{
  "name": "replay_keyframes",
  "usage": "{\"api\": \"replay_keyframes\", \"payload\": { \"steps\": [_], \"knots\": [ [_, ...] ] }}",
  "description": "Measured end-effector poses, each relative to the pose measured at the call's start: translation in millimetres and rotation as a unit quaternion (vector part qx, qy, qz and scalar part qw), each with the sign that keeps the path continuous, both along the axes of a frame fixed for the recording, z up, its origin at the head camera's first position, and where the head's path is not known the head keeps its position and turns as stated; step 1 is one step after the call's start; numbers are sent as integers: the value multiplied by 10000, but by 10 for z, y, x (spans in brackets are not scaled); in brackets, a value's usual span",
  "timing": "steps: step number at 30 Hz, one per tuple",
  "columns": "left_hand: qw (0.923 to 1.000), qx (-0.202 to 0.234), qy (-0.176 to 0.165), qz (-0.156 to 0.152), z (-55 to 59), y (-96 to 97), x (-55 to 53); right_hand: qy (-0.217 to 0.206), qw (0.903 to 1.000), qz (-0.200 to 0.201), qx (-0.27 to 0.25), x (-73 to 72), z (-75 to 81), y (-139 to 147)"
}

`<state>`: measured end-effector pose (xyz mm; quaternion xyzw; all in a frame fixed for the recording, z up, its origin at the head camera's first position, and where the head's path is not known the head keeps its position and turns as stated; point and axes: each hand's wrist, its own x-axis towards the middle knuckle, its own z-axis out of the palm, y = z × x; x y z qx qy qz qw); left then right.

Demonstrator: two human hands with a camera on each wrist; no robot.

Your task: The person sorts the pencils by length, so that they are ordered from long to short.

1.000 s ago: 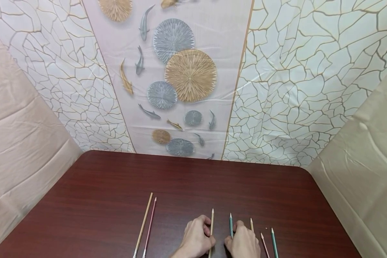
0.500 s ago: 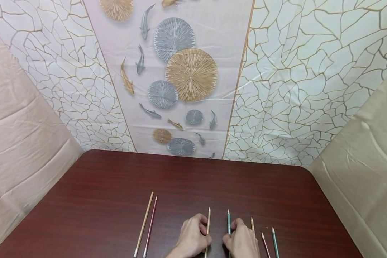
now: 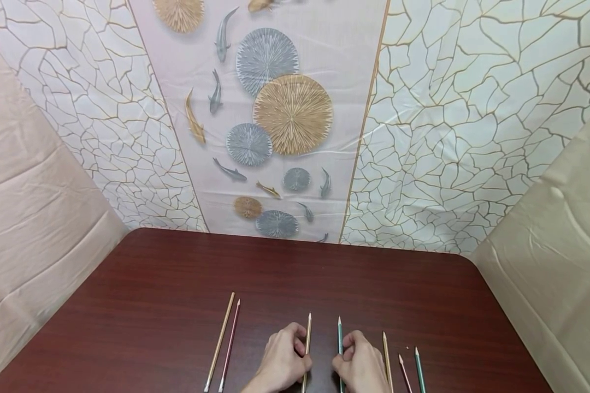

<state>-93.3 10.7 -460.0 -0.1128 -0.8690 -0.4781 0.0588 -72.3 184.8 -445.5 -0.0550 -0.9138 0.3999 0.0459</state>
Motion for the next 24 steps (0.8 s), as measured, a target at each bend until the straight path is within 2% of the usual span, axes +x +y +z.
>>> {"api": "replay_keyframes", "payload": {
  "steps": [13,24],
  "knots": [
    [9999,-36,-126,61,49,-159,-18,-89,9985,91,-530,-22,53,-130],
    [9999,-98,20,138,39,-320,-14,-275,9955,152,-895,-19,52,-231]
  ]
}}
